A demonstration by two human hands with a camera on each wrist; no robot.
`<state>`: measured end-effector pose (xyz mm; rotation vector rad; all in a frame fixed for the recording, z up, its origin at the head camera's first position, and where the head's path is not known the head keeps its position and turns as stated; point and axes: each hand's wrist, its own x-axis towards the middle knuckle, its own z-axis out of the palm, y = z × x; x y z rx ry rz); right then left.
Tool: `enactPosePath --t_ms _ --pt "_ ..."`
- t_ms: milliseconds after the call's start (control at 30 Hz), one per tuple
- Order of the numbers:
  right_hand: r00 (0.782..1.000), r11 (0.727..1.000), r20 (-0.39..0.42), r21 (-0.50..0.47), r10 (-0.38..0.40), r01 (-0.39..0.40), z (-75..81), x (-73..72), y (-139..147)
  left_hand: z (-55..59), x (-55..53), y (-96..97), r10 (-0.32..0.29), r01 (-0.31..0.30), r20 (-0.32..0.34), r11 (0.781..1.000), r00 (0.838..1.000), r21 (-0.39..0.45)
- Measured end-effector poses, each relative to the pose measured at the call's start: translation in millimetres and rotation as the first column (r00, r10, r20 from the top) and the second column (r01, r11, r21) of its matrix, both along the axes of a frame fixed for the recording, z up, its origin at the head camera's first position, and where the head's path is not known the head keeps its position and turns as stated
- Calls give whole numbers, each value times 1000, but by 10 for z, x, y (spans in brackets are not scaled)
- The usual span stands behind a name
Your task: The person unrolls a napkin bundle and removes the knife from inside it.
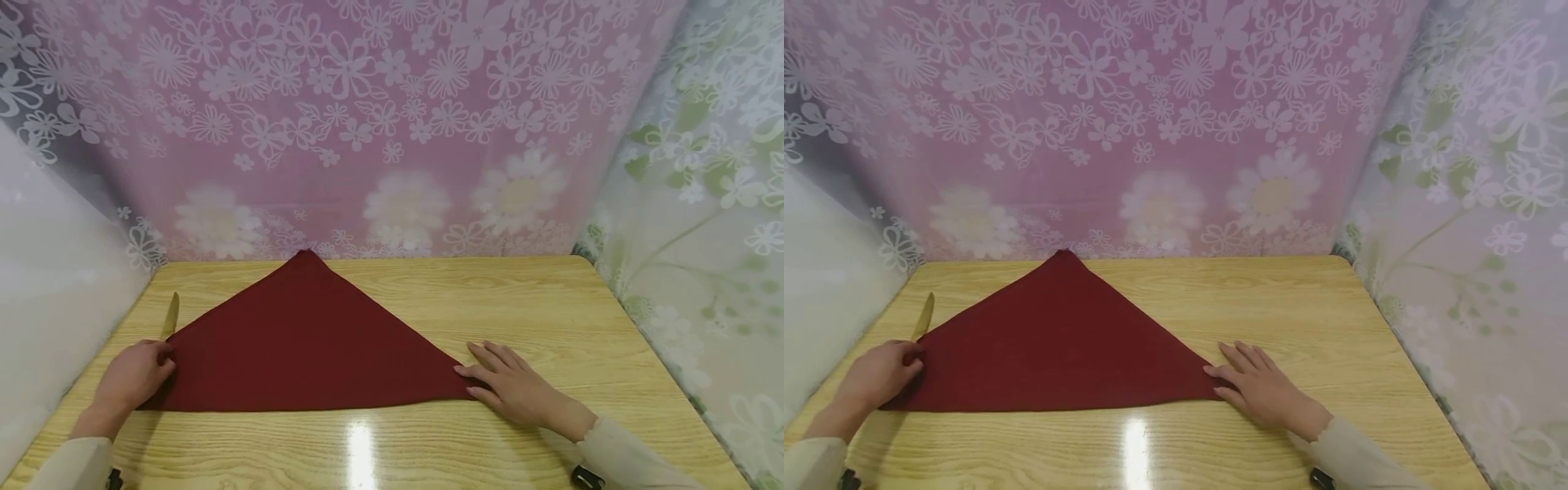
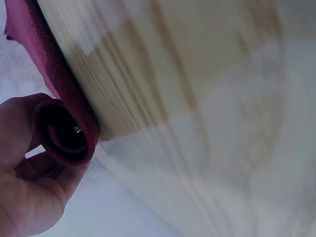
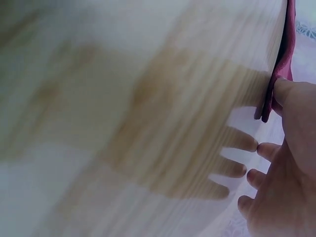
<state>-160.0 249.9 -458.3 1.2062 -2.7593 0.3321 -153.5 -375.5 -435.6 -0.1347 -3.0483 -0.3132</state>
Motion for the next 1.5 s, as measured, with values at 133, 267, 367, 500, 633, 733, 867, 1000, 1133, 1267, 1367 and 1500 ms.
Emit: enactPosePath --t_ms 133,267,367,500,633,733,867,1000,1133,1267,1367,1500 --pt "999 1000 47 10 -25 25 45 18 74 -7 7 110 -30 30 -18 999 999 -22" --pt "989 997 127 25 -78 76 67 21 182 -3 8 226 -43 42 -17 999 999 -21" --pt "979 995 172 11 -105 104 69 21 266 -3 -10 310 -50 50 -29 999 998 -14" --pt "982 995 163 -6 -99 101 47 21 374 -18 -36 418 -52 52 -36 999 998 -12" --pt "994 997 84 -17 -70 72 31 34 486 -44 -81 519 -55 55 -36 998 998 -5" --pt "998 998 32 -26 -51 52 29 48 570 -52 -122 594 -67 67 -56 998 996 -5" --pt "1000 999 -9 -32 -28 27 7 47 690 -55 -155 690 -91 90 -88 996 992 -10" --pt "999 999 -17 -43 -32 31 1 68 814 -47 -182 793 -120 119 -99 993 988 -14" --pt "999 998 -11 -54 -40 40 7 94 962 -24 -206 909 -148 148 -101 989 984 -8" --pt "1000 996 2 -86 -22 22 -1 99 1093 -3 -214 1008 -167 168 -84 986 982 5" --pt "1000 993 24 -114 3 -1 -21 80 1148 0 -218 1054 -163 164 -69 986 984 9" --pt "998 990 58 -143 13 -5 -23 67 1168 -7 -224 1078 -141 143 -47 989 989 30"
